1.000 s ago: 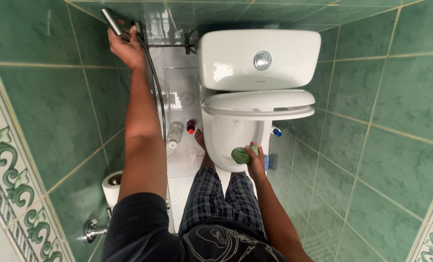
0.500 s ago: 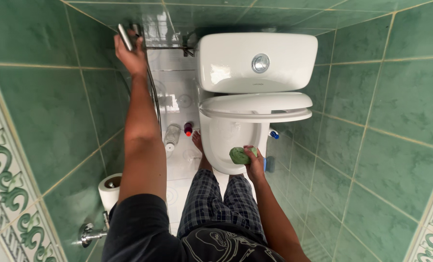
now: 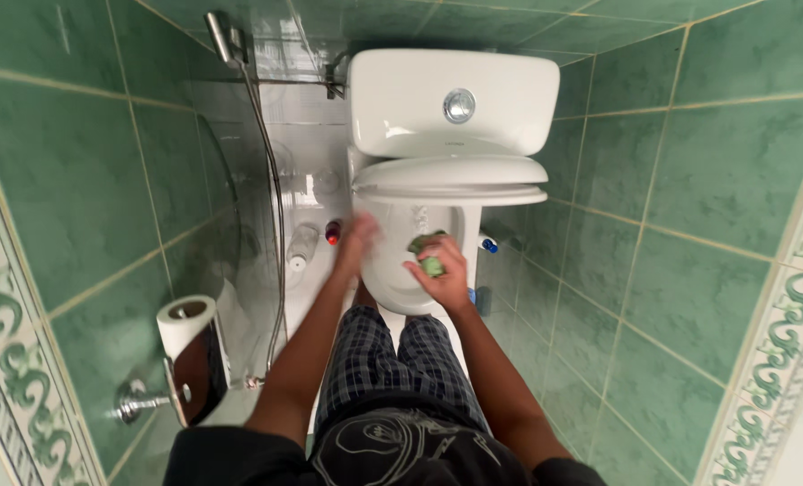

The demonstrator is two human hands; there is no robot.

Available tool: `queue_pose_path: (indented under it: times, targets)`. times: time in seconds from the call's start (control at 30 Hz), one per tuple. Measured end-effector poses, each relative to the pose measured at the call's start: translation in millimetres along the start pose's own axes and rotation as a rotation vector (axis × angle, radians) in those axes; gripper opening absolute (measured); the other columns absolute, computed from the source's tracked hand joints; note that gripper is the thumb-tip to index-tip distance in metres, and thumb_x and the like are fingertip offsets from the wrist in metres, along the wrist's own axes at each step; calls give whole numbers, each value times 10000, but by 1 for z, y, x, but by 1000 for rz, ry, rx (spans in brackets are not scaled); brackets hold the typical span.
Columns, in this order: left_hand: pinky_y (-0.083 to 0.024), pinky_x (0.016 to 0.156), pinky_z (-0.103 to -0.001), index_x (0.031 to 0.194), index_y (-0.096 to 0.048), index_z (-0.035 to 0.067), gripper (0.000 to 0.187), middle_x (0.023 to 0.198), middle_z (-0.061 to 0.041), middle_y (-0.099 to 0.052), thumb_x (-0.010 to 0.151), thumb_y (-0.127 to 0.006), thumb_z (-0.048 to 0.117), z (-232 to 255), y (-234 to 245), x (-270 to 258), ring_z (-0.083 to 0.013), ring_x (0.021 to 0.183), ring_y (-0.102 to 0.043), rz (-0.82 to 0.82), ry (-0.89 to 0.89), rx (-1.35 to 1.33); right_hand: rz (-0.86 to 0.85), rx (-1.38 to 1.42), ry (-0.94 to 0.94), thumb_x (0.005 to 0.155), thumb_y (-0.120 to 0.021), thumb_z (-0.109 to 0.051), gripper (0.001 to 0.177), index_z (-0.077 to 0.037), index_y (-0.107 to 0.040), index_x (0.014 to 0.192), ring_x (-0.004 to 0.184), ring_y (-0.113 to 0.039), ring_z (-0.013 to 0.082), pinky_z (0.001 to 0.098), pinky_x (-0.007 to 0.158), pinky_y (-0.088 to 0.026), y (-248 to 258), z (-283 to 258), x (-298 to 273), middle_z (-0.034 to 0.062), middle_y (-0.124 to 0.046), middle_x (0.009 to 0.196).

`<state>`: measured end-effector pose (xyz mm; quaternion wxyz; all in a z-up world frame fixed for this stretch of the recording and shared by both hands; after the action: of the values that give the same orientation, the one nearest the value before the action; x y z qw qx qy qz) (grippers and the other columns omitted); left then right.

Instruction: The person scrubs the inside of a toilet bowl with a toilet brush while rinsing with a handheld bidet sprayer. They then wipe the toilet seat and rim with a green cloth and rinse the bowl again.

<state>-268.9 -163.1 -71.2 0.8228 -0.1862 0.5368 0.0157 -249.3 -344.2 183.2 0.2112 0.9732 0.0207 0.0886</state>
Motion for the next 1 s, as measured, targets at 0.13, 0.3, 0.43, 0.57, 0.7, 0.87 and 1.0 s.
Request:
queue_pose_path:
  times: [0.13, 0.3, 0.43, 0.57, 0.7, 0.87, 1.0]
  targets:
    - [-531, 957, -513, 1333, -579, 135, 630, 1205, -87, -670, 953, -521, 635, -35, -77, -104, -298, 1150, -638, -351, 274, -446, -136, 85, 124, 812, -877, -194, 300, -95, -595, 833, 986, -686, 232, 388, 925, -543, -17, -26, -9, 59, -678, 960]
    - [-541, 1071, -423, 1126, -624, 78, 154, 1214, -133, -692, 979, -657, 112, 0, -120, -136, -291, 1209, -655, -453, -275, -819, 260, 562, -445, 1049, -657, -324, 308, -85, -585, 868, 877, -621, 206, 347, 816, -519, -18, 18, -67, 66, -665, 930]
    - [-547, 1026, -401, 968, -723, 2, 169, 1124, -131, -736, 822, -660, -54, 36, -157, -212, -283, 1171, -672, -50, -993, -104, 609, 1359, -1149, 1069, -379, -307, 279, -65, -505, 1127, 878, -614, 217, 353, 839, -536, -5, 86, -81, 96, -617, 938]
    - [-528, 985, -396, 837, -717, 55, 183, 1024, -70, -724, 705, -708, -70, 51, -197, -291, -234, 1106, -677, -173, -1564, 544, -261, 2181, -983, 1042, -488, -57, 562, -23, -415, 1598, 749, -536, 142, 289, 693, -515, 6, 77, -73, 28, -506, 845]
    - [-521, 928, -362, 732, -663, 51, 54, 911, -78, -686, 701, -703, 33, 15, -212, -307, -246, 997, -662, -447, -1812, 819, -758, 1800, -1186, 999, -555, -40, 642, -83, -414, 1624, 647, -459, 86, 221, 552, -426, 36, 52, -70, 4, -480, 802]
    - [-517, 822, -335, 651, -672, 147, 84, 782, 2, -661, 724, -668, 190, -70, -240, -270, -202, 860, -640, -529, -1911, 1376, -1032, 679, -1155, 978, -511, -80, 117, -46, -593, 1053, 542, -372, 56, 222, 446, -296, 41, 46, -76, -34, -443, 684]
    - [-514, 768, -329, 680, -745, 152, 137, 765, -12, -715, 703, -670, 264, -121, -266, -228, -209, 851, -671, -422, -1838, 1827, -1212, 94, -931, 914, -490, -24, 148, -84, -521, 782, 542, -300, 78, 287, 454, -244, 38, 45, -81, -40, -385, 635]
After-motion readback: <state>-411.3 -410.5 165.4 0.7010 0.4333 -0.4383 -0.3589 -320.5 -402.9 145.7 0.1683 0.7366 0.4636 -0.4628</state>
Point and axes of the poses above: each hand's wrist, its own x-axis towards the middle knuckle, its own y-axis out of the back of the hand, z = x × y, the point moved 5 cm from there along x, towards the middle knuckle
